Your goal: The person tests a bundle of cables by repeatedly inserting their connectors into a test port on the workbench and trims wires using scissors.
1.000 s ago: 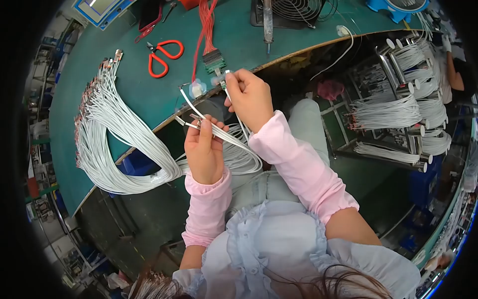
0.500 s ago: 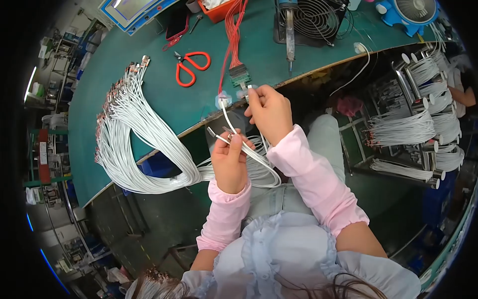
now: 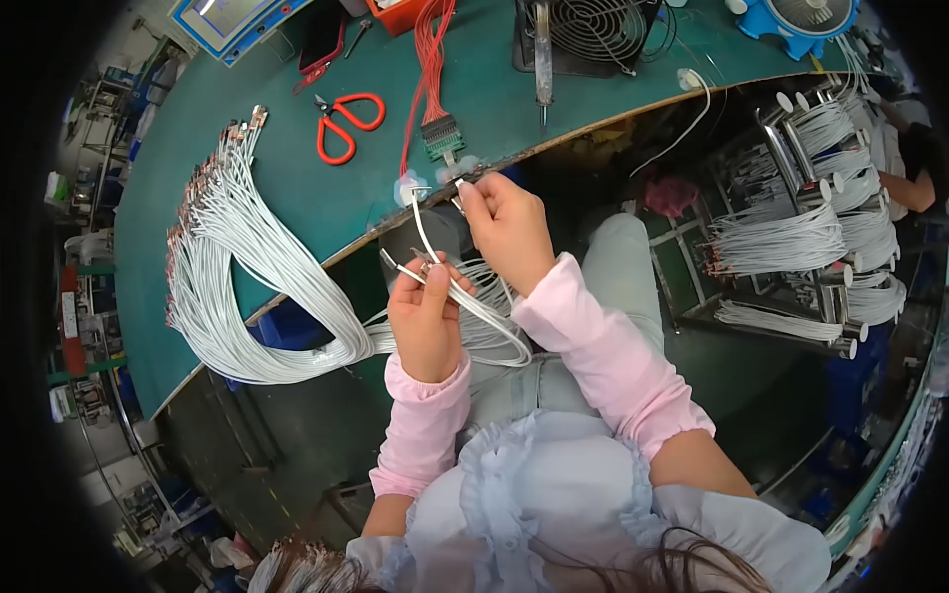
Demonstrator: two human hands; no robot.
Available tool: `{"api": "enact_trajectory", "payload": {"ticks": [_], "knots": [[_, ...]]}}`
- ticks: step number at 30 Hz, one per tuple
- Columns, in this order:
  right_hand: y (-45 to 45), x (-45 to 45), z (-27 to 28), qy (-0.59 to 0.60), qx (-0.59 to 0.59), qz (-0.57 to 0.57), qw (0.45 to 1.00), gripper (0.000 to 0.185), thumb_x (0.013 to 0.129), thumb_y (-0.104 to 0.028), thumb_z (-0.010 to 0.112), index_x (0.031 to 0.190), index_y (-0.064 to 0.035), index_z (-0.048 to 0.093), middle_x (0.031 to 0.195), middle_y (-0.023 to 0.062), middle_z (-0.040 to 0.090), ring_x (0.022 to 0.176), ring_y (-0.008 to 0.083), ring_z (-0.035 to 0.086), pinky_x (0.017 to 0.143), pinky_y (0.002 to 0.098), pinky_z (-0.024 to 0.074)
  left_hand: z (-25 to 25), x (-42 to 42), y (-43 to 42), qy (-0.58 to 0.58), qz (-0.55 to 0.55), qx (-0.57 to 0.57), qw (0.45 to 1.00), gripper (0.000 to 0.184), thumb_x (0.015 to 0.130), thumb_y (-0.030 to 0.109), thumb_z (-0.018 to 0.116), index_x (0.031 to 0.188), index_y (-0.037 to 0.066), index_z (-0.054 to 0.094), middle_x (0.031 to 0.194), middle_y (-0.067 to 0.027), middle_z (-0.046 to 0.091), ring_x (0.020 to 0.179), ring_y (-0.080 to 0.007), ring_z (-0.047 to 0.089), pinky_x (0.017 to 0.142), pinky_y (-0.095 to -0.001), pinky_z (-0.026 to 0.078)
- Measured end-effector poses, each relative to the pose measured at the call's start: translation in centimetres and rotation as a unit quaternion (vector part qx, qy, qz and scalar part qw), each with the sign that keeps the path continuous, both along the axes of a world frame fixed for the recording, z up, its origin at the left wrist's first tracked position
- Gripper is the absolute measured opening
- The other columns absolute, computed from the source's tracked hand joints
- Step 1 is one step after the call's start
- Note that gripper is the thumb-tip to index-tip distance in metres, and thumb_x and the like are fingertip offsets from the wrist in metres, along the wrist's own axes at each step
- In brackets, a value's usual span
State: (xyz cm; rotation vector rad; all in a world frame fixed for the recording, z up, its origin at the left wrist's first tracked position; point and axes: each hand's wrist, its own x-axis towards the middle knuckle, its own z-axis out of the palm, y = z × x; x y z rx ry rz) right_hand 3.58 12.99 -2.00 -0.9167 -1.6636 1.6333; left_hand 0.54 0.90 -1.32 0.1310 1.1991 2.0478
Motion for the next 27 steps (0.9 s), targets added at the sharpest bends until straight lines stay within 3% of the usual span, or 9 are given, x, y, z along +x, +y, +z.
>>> {"api": "enact_trajectory", "payload": {"ticks": [9, 12, 21, 25, 27], "knots": [[0.3, -0.4, 0.5, 0.035, -0.056, 0.022, 0.998, 0.022, 0.085, -0.015, 0.049, 0.068, -0.0010, 0.049, 0.044, -0.0030, 0.041, 0.036, 0.0013, 0.034, 0.033, 0.0180, 0.0232, -0.1, -0.5, -0.2, -0.034, -0.003, -0.002, 0.999, 0.018, 0.081, 0.007, 0.053, 0.097, -0.001, 0.049, 0.073, -0.0074, 0.054, 0.064, -0.0158, 0.055, 0.058, -0.0282, 0.047], [0.1, -0.3, 0.5, 0.014, -0.061, 0.022, 0.998, 0.022, 0.084, -0.013, 0.050, 0.067, 0.0012, 0.049, 0.045, -0.0011, 0.046, 0.038, 0.0020, 0.038, 0.035, 0.0200, 0.0280, -0.2, -0.5, 0.0, -0.056, -0.018, -0.003, 0.998, 0.018, 0.081, 0.008, 0.053, 0.097, -0.001, 0.050, 0.073, -0.0074, 0.054, 0.063, -0.0157, 0.055, 0.058, -0.0279, 0.047], [0.0, -0.8, 0.6, 0.045, -0.071, -0.018, 0.996, 0.021, 0.083, -0.014, 0.051, 0.068, 0.0013, 0.050, 0.044, 0.0001, 0.046, 0.037, 0.0038, 0.040, 0.035, 0.0204, 0.0295, 0.3, -0.5, -0.2, -0.083, -0.062, 0.011, 0.995, 0.017, 0.082, 0.007, 0.053, 0.097, -0.001, 0.050, 0.073, -0.0078, 0.055, 0.062, -0.0155, 0.055, 0.056, -0.0273, 0.047], [1.2, 0.3, 2.1, -0.055, -0.062, 0.060, 0.995, 0.015, 0.083, -0.013, 0.051, 0.075, -0.0003, 0.054, 0.055, 0.0001, 0.050, 0.047, 0.0042, 0.045, 0.042, 0.0178, 0.0356, 0.3, -0.2, -0.5, -0.074, -0.077, 0.009, 0.994, 0.017, 0.082, 0.007, 0.052, 0.097, -0.001, 0.050, 0.072, -0.0080, 0.055, 0.062, -0.0160, 0.055, 0.057, -0.0277, 0.047], [1.6, 0.5, 2.5, 0.027, 0.225, 0.004, 0.974, 0.013, 0.080, -0.011, 0.054, 0.073, 0.0007, 0.054, 0.062, 0.0042, 0.054, 0.054, 0.0064, 0.049, 0.048, 0.0201, 0.0384, 0.4, -0.4, -0.5, -0.070, -0.090, 0.012, 0.993, 0.018, 0.081, 0.007, 0.052, 0.097, -0.002, 0.050, 0.073, -0.0080, 0.055, 0.063, -0.0161, 0.055, 0.059, -0.0277, 0.047]]}}
